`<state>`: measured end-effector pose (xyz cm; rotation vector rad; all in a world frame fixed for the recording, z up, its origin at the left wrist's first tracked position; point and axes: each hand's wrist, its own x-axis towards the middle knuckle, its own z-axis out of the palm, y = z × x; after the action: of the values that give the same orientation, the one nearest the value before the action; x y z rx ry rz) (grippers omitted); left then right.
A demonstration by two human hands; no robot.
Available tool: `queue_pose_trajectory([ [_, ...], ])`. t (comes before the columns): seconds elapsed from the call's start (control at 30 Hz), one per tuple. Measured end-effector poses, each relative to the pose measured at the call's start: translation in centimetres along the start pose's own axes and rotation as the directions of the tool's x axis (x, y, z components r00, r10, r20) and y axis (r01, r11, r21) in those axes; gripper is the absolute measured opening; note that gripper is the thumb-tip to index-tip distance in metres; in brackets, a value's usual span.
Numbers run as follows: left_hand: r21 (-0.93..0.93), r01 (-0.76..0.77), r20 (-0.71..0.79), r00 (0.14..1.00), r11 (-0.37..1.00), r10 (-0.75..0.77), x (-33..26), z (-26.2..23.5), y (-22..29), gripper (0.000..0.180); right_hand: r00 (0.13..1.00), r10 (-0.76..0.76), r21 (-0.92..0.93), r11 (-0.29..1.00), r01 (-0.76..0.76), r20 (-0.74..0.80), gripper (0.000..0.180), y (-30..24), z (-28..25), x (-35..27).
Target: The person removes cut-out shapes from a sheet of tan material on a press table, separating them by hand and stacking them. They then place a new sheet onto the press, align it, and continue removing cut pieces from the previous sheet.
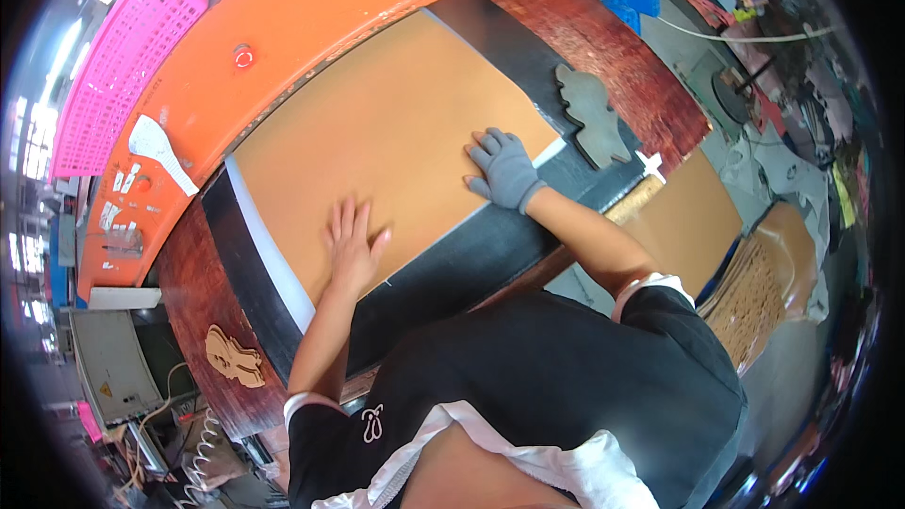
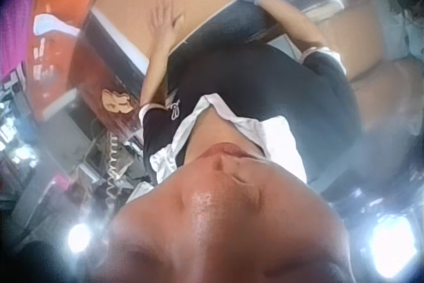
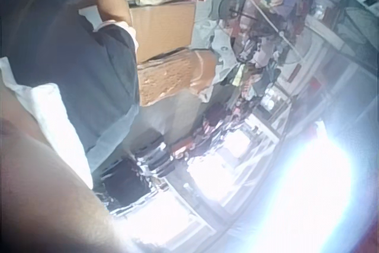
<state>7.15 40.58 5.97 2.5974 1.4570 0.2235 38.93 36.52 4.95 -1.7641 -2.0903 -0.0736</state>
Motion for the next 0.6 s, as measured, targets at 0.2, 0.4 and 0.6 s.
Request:
queue_pose_trajectory([
  [0.2, 0.005, 0.05, -0.091, 0.995, 0.999, -0.05, -2.5, 0.7, -5.7, 0.053, 0.998, 0.037, -0.068, 0.997, -0.034, 0.04, 0.051, -2.1, 0.7, 1.4],
  [0.4, -0.108, 0.053, -0.098, 0.993, 0.993, -0.064, -4.0, -0.1, -9.2, 0.049, 0.999, 0.039, 0.001, 0.999, -0.039, 0.016, 0.052, -3.9, 2.0, 1.5],
  [0.6, 0.112, 0.302, -0.099, 0.951, 0.947, -0.292, -8.5, -0.1, -8.4, 0.051, 0.992, 0.032, 0.501, 0.865, 0.033, -0.122, 0.048, -0.3, -0.7, 1.3],
])
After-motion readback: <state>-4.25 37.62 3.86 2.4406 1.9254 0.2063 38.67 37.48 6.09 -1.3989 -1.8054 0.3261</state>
